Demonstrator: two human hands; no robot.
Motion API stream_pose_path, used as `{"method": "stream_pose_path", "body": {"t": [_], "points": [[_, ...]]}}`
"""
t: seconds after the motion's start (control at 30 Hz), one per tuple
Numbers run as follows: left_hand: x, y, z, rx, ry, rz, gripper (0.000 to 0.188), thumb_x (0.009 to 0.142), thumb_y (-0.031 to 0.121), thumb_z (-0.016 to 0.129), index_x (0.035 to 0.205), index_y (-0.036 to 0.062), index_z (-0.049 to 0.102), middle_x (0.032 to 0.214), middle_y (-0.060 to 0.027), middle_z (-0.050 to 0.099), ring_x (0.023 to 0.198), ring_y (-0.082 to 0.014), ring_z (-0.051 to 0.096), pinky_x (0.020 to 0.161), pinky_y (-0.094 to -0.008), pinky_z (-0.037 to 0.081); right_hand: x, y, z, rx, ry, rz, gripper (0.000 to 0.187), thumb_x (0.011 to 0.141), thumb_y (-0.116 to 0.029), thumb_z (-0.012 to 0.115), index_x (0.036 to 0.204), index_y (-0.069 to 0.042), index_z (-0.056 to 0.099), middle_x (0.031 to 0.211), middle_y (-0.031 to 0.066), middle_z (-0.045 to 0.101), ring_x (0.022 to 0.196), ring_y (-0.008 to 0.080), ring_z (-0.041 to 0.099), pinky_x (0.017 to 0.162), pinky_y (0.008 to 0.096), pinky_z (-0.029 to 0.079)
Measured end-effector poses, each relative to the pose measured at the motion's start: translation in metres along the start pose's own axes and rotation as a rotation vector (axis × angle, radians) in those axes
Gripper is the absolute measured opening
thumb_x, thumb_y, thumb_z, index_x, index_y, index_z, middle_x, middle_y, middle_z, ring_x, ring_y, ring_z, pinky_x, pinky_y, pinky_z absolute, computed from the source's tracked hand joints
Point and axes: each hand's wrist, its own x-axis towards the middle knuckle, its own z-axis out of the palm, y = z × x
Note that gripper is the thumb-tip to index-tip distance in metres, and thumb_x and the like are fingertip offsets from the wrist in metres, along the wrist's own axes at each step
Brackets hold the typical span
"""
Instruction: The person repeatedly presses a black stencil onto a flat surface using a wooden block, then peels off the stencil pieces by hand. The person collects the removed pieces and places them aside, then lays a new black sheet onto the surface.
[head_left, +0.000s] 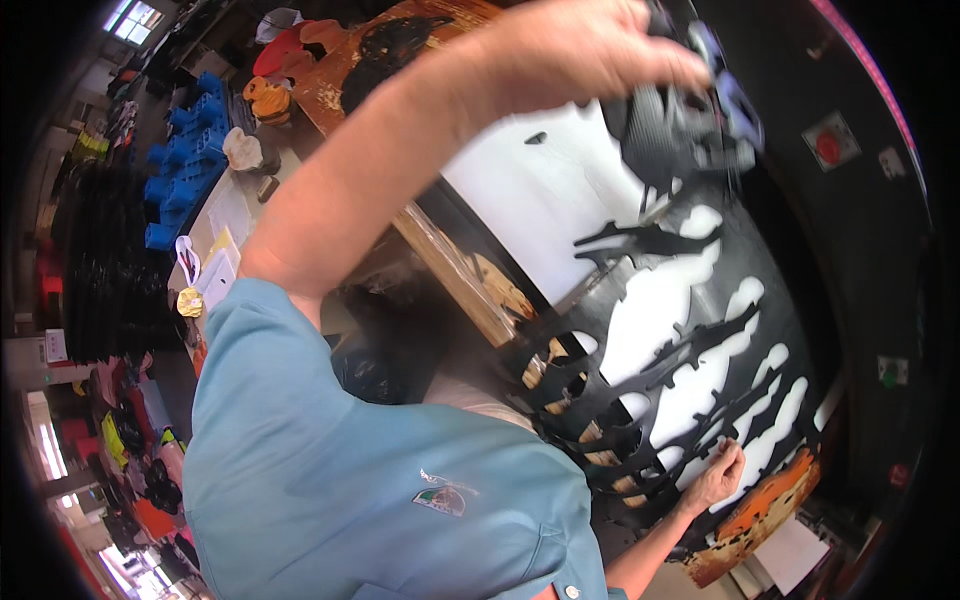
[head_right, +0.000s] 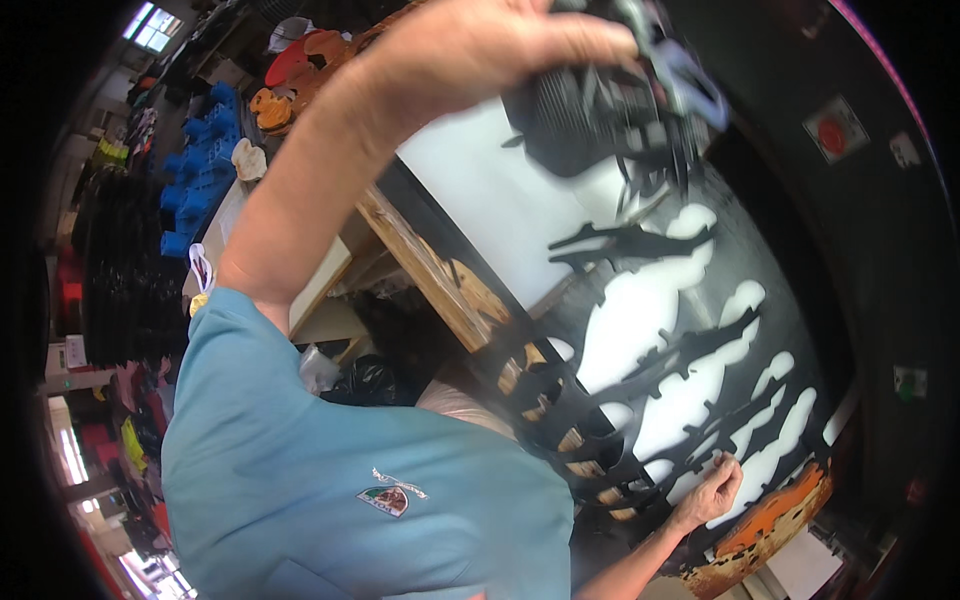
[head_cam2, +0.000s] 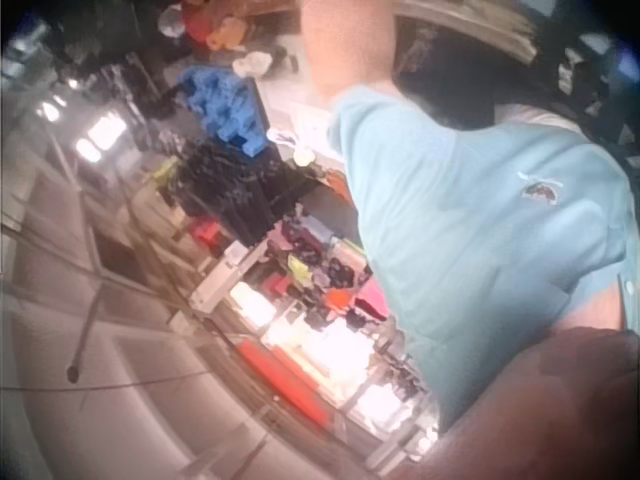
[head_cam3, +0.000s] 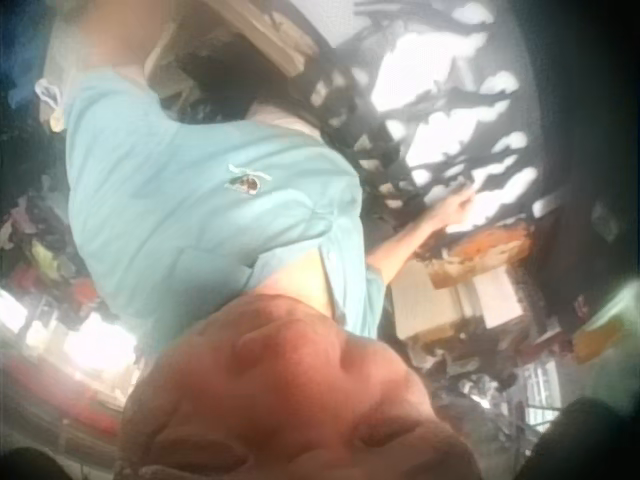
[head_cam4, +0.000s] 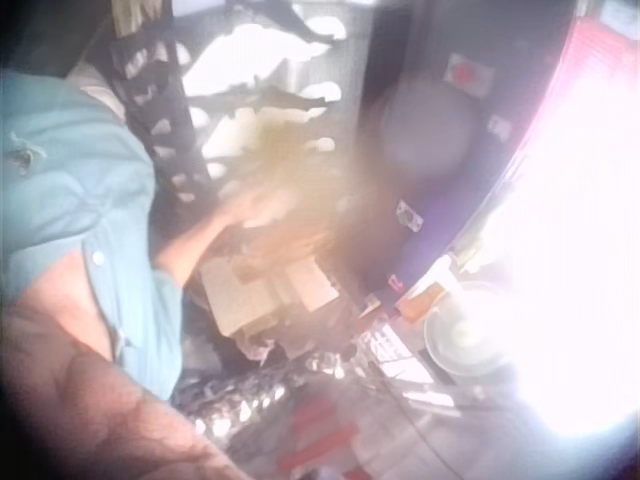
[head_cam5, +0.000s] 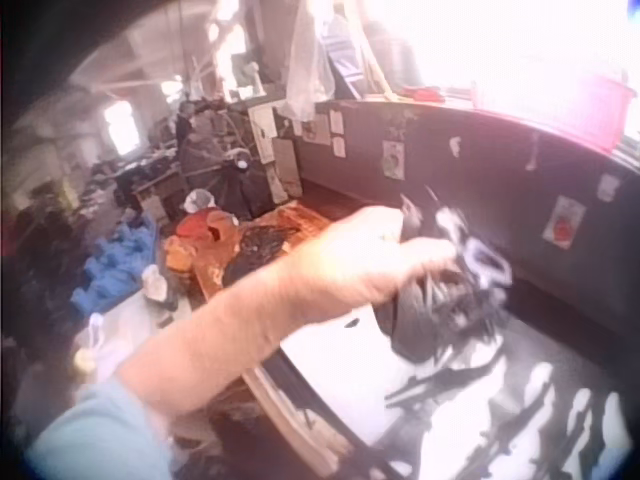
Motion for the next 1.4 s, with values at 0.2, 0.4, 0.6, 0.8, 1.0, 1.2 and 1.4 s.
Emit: {"method": "stream_pose_path", "body": {"t": [0.2,0.4,0.6,0.8,1.0,1.2,1.4], "points": [[-0.008,-0.070,-0.168,-0.292,0.282,-0.030,0.020,0.107,0.017,0.067,0.113,0.0000,0.075,0.098,-0.0026,0.076,0.087,-0.0115,0.069,0.078,-0.0286,0.056,0.005,0.001,0.001,-0.161,0.038,-0.022,0.029,0.115,-0.023,0.059,0.108,0.003,0.070,0.101,0.0034,0.068,0.092,0.0140,0.060,0.085,0.0280,0.050],[-0.082,-0.248,-0.255,-0.222,0.747,-0.549,0.026,0.106,0.013,0.067,0.128,-0.0009,0.068,0.117,-0.0116,0.076,0.100,-0.0235,0.077,0.085,-0.0430,0.066,0.004,-0.003,0.012,-0.188,0.124,-0.040,0.030,0.113,-0.027,0.061,0.104,0.001,0.068,0.094,0.0022,0.065,0.086,0.0121,0.057,0.080,0.0264,0.048],[-0.114,-0.290,-0.273,-0.150,0.851,-0.776,0.032,0.100,0.023,0.076,0.116,-0.0036,0.070,0.109,-0.0131,0.077,0.094,-0.0236,0.078,0.077,-0.0416,0.068,0.007,-0.005,0.013,-0.272,0.155,0.048,0.033,0.113,-0.030,0.062,0.106,0.002,0.067,0.095,0.0054,0.066,0.090,0.0150,0.060,0.084,0.0278,0.051],[-0.106,-0.285,-0.310,0.857,0.926,-0.934,0.098,0.081,0.075,0.075,0.147,0.0034,0.064,0.140,-0.0215,0.071,0.133,-0.0362,0.066,0.112,-0.0441,0.051,0.005,-0.009,0.018,-0.233,0.215,0.028,0.032,0.112,-0.030,0.063,0.099,0.000,0.064,0.086,0.0010,0.058,0.079,0.0115,0.050,0.072,0.0269,0.043],[-0.085,-0.325,-0.297,0.947,0.706,-0.772,0.101,0.080,0.072,0.079,0.156,0.0095,0.057,0.151,-0.0216,0.063,0.141,-0.0392,0.059,0.121,-0.0477,0.044,0.002,-0.023,0.027,-0.265,0.233,0.047,0.032,0.112,-0.028,0.062,0.098,0.001,0.062,0.084,0.0017,0.055,0.078,0.0124,0.047,0.071,0.0277,0.041],[-0.091,-0.319,-0.259,0.844,0.652,-0.536,0.093,0.084,0.064,0.081,0.155,0.0093,0.058,0.155,-0.0241,0.058,0.145,-0.0388,0.055,0.120,-0.0466,0.044,0.003,-0.021,0.024,-0.332,0.233,0.028,0.034,0.112,-0.028,0.062,0.100,0.004,0.064,0.086,0.0035,0.058,0.080,0.0156,0.049,0.076,0.0311,0.045],[-0.089,-0.317,-0.222,0.720,0.594,-0.358,0.084,0.085,0.053,0.082,0.149,0.0024,0.061,0.147,-0.0236,0.064,0.137,-0.0396,0.061,0.117,-0.0453,0.046,0.005,-0.019,0.022,-0.323,0.210,0.016,0.036,0.112,-0.029,0.061,0.101,0.005,0.063,0.087,0.0056,0.059,0.081,0.0167,0.049,0.077,0.0322,0.045]]}}
